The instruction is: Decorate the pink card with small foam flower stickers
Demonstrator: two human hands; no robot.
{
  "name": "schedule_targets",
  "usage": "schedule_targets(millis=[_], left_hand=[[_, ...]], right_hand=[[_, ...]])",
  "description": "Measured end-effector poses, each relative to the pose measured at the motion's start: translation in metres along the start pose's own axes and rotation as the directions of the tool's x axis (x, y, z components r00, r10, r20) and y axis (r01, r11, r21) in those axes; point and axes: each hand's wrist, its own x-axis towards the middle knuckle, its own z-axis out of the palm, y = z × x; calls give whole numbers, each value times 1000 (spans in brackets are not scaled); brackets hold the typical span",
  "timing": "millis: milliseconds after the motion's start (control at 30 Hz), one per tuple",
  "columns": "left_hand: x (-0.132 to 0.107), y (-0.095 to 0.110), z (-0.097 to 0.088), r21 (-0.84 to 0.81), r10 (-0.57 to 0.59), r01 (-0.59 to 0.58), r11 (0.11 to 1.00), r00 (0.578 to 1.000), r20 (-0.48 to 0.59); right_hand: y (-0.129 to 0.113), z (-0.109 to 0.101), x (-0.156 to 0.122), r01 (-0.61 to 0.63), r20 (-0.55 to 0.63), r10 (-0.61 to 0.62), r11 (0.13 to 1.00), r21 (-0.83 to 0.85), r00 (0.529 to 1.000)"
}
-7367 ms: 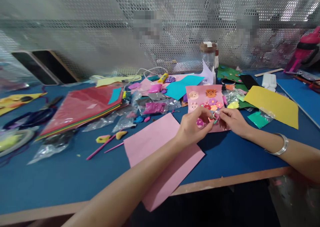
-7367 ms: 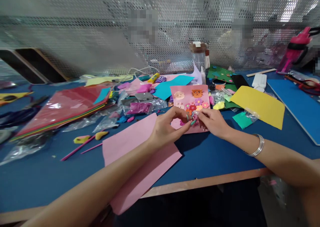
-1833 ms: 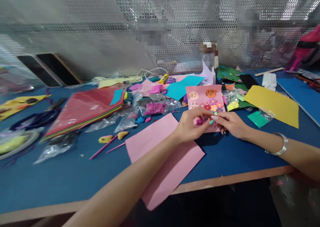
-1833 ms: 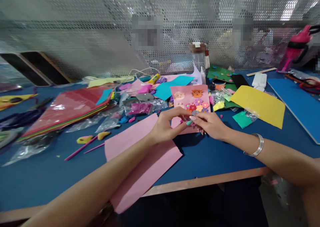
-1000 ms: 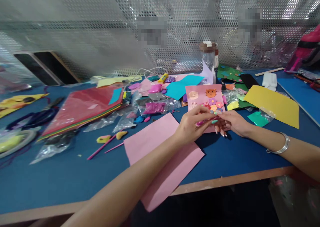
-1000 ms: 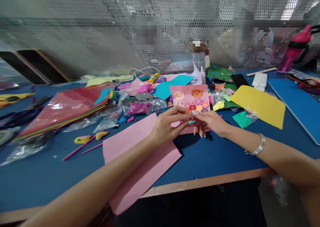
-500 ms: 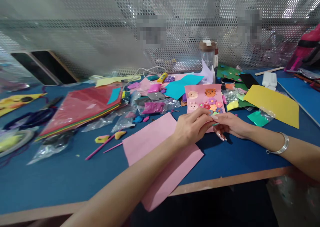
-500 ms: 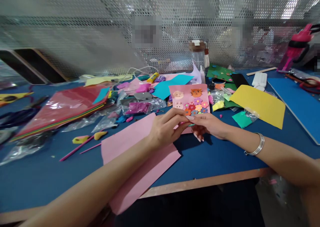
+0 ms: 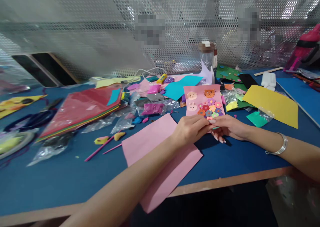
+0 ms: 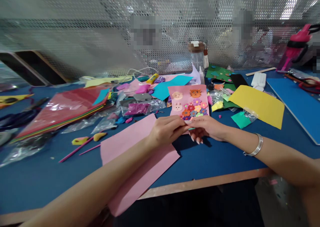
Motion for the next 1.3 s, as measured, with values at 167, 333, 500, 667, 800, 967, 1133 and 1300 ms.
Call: schedule_targets(millis=[167, 333, 500, 667, 800, 967, 1133, 1300], left_hand=[[1, 0, 1, 13, -10, 10, 1000, 1000, -18], [2, -1, 1, 49, -55, 56, 997, 998, -25], [1, -4, -3, 64, -93, 97, 993, 993, -74], [1, -7, -5, 72, -66, 74, 995, 993, -96], [0, -9, -1, 83, -72, 76, 994, 996, -53], [1, -8, -1, 34, -103, 107, 994, 990, -101], [0, -9, -2, 19, -32, 34, 999, 995, -93], [-3, -12, 1, 85, -54, 58, 995, 997, -46]], right_hand=[[0, 0, 2, 59, -82, -61, 998, -27, 995], [1, 1, 7, 135, -317, -148, 989, -63, 937], [-3, -12, 9, 300, -626, -302, 947, -111, 719], [-3, -17, 10, 290, -593, -318, 946, -145, 740], [1, -13, 11, 244, -525, -303, 953, -181, 795], [1, -18, 12, 261, -546, -319, 948, -183, 775], [0, -18, 11, 251, -556, -314, 949, -189, 770], [0, -16, 11, 256, -544, -338, 941, -223, 768]])
